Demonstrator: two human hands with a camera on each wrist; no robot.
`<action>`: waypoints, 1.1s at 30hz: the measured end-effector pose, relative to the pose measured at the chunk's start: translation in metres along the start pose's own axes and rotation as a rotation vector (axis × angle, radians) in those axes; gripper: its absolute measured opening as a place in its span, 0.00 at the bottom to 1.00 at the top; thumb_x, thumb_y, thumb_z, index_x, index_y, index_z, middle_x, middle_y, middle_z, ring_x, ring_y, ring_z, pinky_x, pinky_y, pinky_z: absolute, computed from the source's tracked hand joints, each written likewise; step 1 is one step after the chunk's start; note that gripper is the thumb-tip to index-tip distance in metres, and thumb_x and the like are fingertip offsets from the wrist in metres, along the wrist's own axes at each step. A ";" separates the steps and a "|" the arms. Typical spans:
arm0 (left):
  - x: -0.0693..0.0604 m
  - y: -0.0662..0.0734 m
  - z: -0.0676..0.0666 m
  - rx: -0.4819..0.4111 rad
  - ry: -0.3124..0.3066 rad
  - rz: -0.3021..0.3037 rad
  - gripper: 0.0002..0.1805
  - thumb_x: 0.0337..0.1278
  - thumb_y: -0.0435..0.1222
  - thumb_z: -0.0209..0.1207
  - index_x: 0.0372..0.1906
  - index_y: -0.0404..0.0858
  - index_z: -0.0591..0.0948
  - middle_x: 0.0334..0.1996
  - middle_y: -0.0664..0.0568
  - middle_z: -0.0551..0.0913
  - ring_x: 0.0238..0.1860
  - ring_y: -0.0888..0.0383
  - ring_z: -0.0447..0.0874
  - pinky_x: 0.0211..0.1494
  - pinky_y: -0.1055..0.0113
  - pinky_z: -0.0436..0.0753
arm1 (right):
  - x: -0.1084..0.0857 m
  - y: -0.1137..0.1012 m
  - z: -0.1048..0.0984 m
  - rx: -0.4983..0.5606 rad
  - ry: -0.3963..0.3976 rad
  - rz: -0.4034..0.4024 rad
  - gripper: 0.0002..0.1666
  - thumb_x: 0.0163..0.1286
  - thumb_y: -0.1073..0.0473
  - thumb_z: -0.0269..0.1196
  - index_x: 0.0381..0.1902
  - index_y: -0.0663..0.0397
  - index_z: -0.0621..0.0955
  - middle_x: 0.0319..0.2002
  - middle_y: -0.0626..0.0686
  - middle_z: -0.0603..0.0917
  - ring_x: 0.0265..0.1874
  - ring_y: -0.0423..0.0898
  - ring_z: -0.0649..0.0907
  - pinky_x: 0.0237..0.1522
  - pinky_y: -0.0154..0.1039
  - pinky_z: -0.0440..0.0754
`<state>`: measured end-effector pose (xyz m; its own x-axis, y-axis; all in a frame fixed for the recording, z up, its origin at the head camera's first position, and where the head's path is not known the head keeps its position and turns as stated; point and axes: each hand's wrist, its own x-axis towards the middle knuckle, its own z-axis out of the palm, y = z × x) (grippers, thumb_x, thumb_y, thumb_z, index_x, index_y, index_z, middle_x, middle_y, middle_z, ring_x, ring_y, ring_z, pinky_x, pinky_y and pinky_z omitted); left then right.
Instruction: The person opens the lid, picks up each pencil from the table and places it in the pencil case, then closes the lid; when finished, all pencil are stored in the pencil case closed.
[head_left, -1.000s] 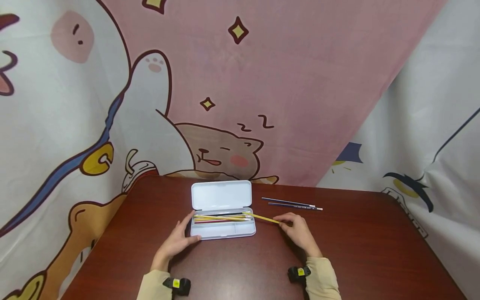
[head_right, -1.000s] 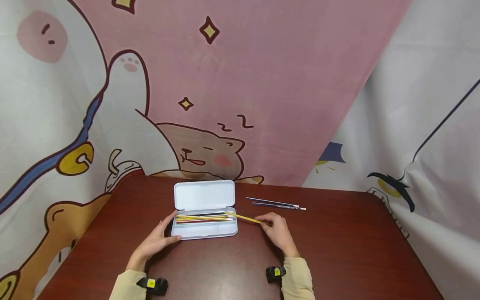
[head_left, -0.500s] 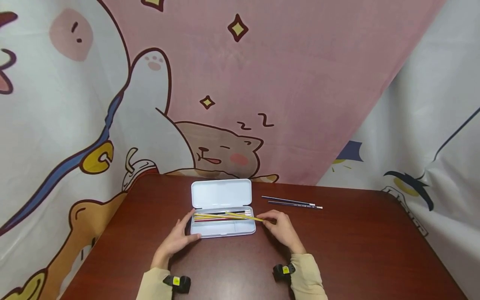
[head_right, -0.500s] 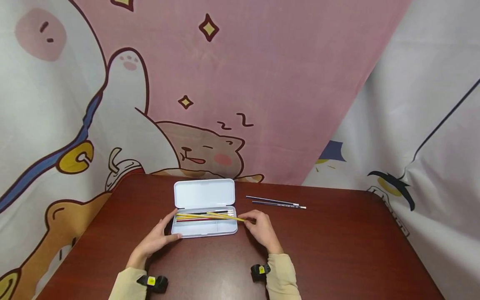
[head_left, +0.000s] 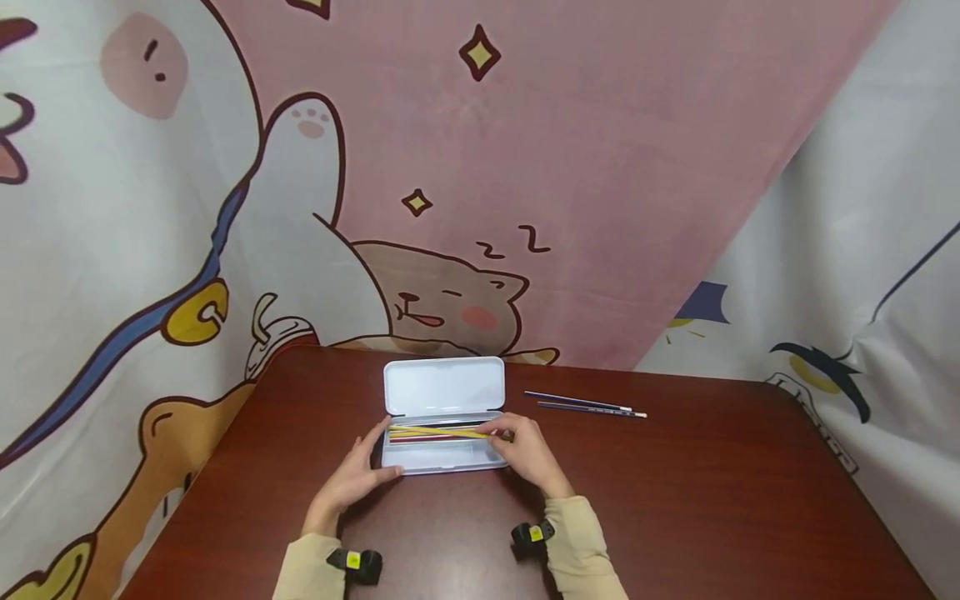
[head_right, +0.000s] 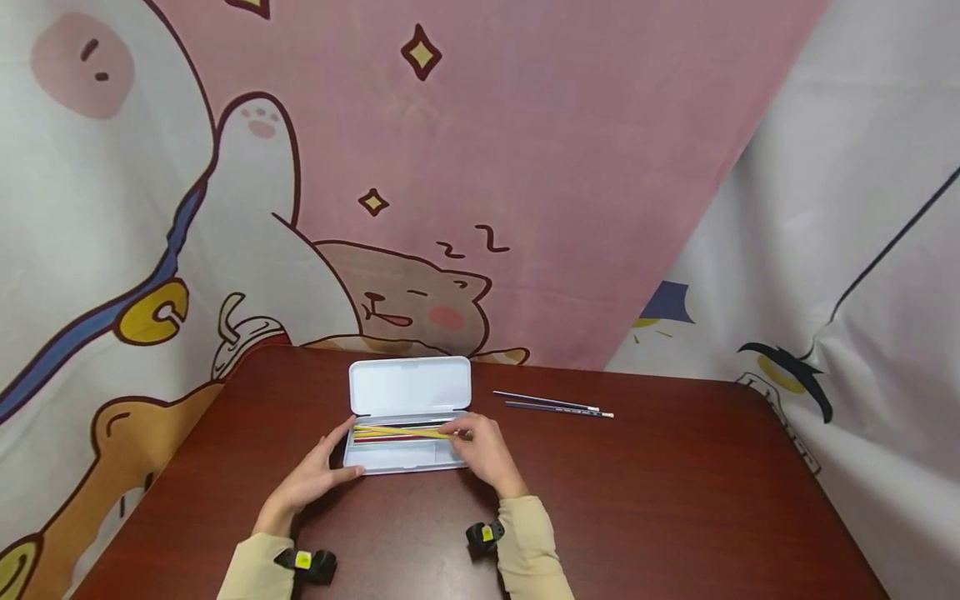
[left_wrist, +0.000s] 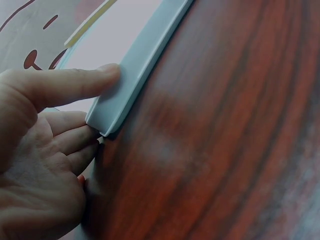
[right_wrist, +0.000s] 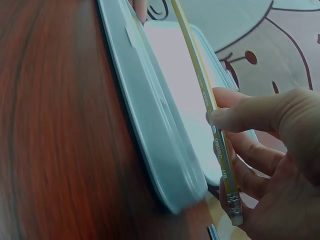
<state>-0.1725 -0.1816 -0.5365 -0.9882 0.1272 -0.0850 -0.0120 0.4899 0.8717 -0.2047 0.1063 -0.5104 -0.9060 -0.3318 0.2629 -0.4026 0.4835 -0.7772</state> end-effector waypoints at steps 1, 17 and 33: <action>0.000 0.000 0.000 0.000 0.002 0.003 0.48 0.48 0.32 0.69 0.74 0.35 0.57 0.70 0.32 0.59 0.72 0.32 0.40 0.70 0.37 0.36 | 0.002 -0.001 0.003 0.006 -0.007 -0.006 0.13 0.59 0.75 0.64 0.38 0.56 0.88 0.36 0.47 0.85 0.35 0.44 0.79 0.37 0.39 0.78; 0.002 -0.004 0.000 -0.012 0.021 0.025 0.48 0.47 0.32 0.70 0.74 0.35 0.58 0.67 0.32 0.63 0.72 0.33 0.43 0.71 0.39 0.36 | 0.022 -0.008 0.036 0.023 -0.067 -0.063 0.14 0.59 0.75 0.62 0.38 0.58 0.88 0.37 0.51 0.86 0.36 0.45 0.81 0.40 0.39 0.80; 0.001 -0.002 0.000 -0.025 0.016 0.005 0.48 0.47 0.32 0.70 0.74 0.37 0.58 0.68 0.33 0.62 0.72 0.32 0.39 0.69 0.36 0.36 | 0.021 0.005 0.043 -0.025 -0.010 -0.084 0.13 0.58 0.76 0.63 0.36 0.59 0.88 0.35 0.51 0.86 0.39 0.47 0.82 0.43 0.41 0.81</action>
<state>-0.1731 -0.1823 -0.5385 -0.9906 0.1156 -0.0728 -0.0104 0.4679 0.8837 -0.2201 0.0671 -0.5338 -0.8678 -0.3800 0.3203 -0.4800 0.4740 -0.7382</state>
